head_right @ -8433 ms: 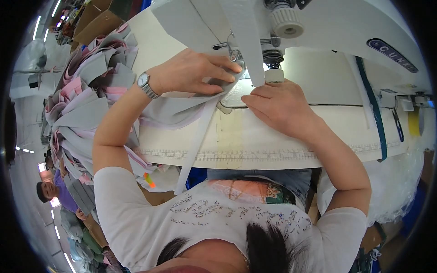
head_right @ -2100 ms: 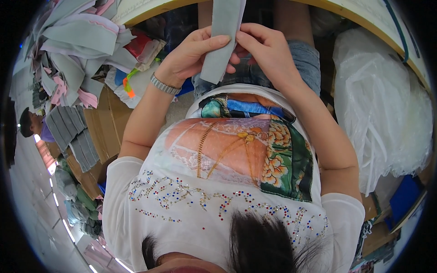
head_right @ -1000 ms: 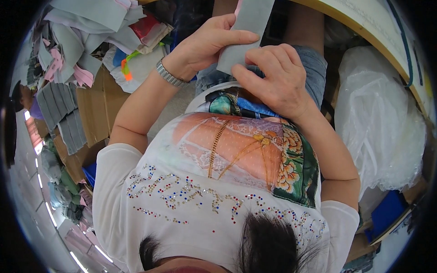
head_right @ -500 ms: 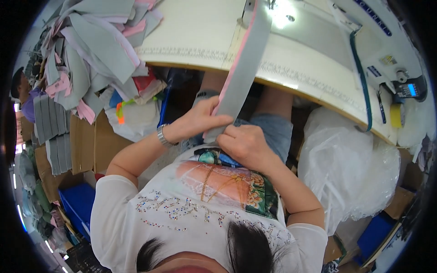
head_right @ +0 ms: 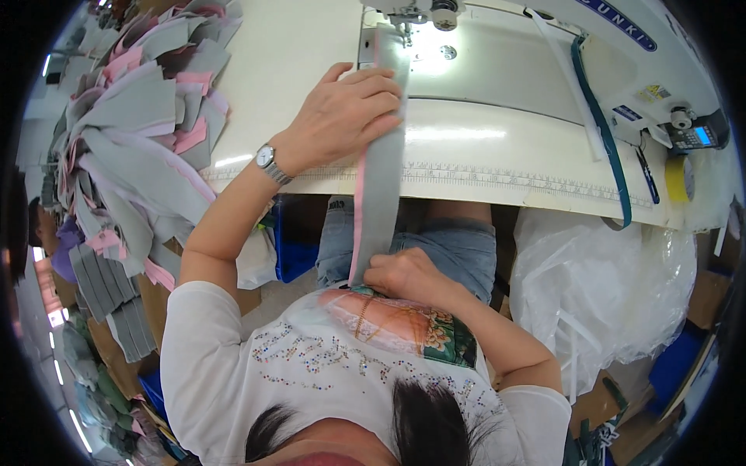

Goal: Sewing fabric and padding strips together using an industrial sewing machine.

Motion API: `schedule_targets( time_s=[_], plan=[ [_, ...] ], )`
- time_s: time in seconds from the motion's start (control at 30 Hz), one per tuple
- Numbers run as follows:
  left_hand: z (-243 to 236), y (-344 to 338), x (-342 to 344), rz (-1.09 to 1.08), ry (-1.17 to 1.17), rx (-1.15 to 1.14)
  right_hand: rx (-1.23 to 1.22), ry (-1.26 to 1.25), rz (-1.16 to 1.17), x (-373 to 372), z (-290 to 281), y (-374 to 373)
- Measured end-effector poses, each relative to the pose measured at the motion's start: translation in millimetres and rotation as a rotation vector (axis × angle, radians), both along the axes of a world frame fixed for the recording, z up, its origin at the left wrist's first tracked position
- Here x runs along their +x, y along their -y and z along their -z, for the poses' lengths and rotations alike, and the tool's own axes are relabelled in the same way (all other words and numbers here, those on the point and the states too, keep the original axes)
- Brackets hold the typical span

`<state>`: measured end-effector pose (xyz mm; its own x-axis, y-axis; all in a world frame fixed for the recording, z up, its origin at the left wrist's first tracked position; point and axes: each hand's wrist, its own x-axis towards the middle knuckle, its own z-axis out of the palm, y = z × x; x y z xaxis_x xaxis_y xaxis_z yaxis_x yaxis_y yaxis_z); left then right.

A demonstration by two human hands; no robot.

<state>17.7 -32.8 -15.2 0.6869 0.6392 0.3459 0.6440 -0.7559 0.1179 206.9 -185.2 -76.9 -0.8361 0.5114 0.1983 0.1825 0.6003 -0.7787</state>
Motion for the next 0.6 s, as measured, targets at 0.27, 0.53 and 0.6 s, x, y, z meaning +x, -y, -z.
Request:
schedule_targets(
  time_s=[0.27,0.53,0.6],
  plan=[
    [18,-5,-2,0.023,0.223,-0.188,-0.150,0.050,-0.067,7,4,-9],
    [6,5,3,-0.023,0.102,-0.171,-0.137,0.089,-0.081,1,12,-4],
    [0,5,1,-0.036,0.099,-0.185,-0.136,0.073,-0.066,-4,7,-4]
  ],
)
